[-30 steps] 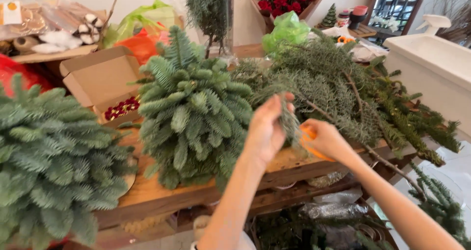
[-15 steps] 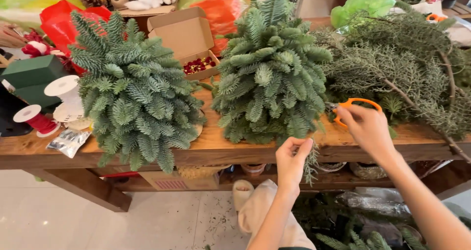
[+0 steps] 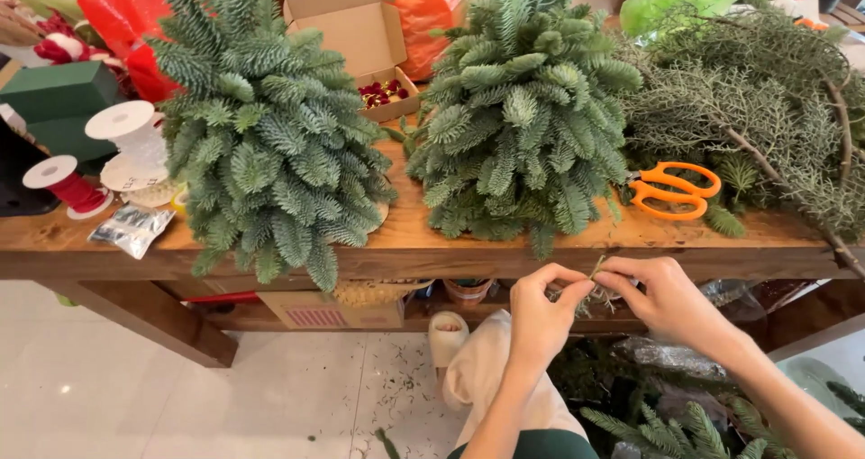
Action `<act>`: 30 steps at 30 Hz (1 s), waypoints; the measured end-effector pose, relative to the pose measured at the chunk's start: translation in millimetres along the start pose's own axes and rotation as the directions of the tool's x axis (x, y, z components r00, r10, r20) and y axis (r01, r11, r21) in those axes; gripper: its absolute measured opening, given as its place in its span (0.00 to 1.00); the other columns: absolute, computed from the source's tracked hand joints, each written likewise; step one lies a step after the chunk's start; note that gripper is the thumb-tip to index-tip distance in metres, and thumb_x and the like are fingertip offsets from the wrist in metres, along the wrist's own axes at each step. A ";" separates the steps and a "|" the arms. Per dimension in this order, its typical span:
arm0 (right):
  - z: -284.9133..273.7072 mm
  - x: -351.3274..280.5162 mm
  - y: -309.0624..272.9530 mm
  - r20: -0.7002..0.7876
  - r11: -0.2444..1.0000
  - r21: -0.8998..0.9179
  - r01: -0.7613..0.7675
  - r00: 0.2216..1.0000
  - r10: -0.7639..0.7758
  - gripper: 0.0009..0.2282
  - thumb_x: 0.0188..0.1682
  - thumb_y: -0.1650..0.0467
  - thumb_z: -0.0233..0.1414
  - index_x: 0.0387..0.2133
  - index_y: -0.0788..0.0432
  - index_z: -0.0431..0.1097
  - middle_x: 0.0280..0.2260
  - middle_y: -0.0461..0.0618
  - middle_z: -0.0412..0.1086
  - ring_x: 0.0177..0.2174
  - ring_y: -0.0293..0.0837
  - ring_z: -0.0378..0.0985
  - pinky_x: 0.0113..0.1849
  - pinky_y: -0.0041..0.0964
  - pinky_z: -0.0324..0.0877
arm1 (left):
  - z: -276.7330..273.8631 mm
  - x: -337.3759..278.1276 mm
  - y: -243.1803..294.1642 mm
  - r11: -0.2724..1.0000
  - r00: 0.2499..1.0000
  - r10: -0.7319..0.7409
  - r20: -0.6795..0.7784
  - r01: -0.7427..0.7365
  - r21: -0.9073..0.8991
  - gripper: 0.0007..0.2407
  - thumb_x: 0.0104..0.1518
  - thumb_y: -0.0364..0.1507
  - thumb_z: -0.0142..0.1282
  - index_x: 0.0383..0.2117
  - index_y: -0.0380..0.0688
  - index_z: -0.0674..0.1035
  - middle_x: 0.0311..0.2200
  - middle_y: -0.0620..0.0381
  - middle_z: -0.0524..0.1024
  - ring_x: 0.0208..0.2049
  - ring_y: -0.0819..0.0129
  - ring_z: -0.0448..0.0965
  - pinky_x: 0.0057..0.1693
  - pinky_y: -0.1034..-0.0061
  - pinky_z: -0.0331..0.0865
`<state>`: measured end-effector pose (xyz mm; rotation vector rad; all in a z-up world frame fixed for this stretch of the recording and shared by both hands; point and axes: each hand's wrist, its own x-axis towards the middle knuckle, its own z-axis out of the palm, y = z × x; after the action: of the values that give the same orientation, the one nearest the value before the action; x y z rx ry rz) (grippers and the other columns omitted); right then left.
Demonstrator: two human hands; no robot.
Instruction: The person arranges artificial pine branches and moss-like greenery into a decorative bundle on a wooden table. They use orange-handled scissors to trim the greenery and tuck pieces into the arrangement to create a fuller shape.
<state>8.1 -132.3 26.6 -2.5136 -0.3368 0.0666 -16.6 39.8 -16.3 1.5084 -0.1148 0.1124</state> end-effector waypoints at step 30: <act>-18.1 97.1 -98.1 -0.126 0.631 -0.549 0.548 0.692 -0.711 0.20 0.53 0.78 0.45 0.58 0.54 0.66 0.37 0.48 0.76 0.24 0.46 0.77 0.24 0.35 0.71 | -93.9 113.9 38.7 0.893 0.957 0.157 -0.245 -0.031 0.450 0.03 0.51 0.30 0.61 0.25 0.50 0.85 0.25 0.56 0.82 0.34 0.59 0.82 0.43 0.66 0.75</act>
<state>82.1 -40.1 100.1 -2.6271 -1.2189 -0.8236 91.0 136.2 32.9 1.9262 0.0681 0.4534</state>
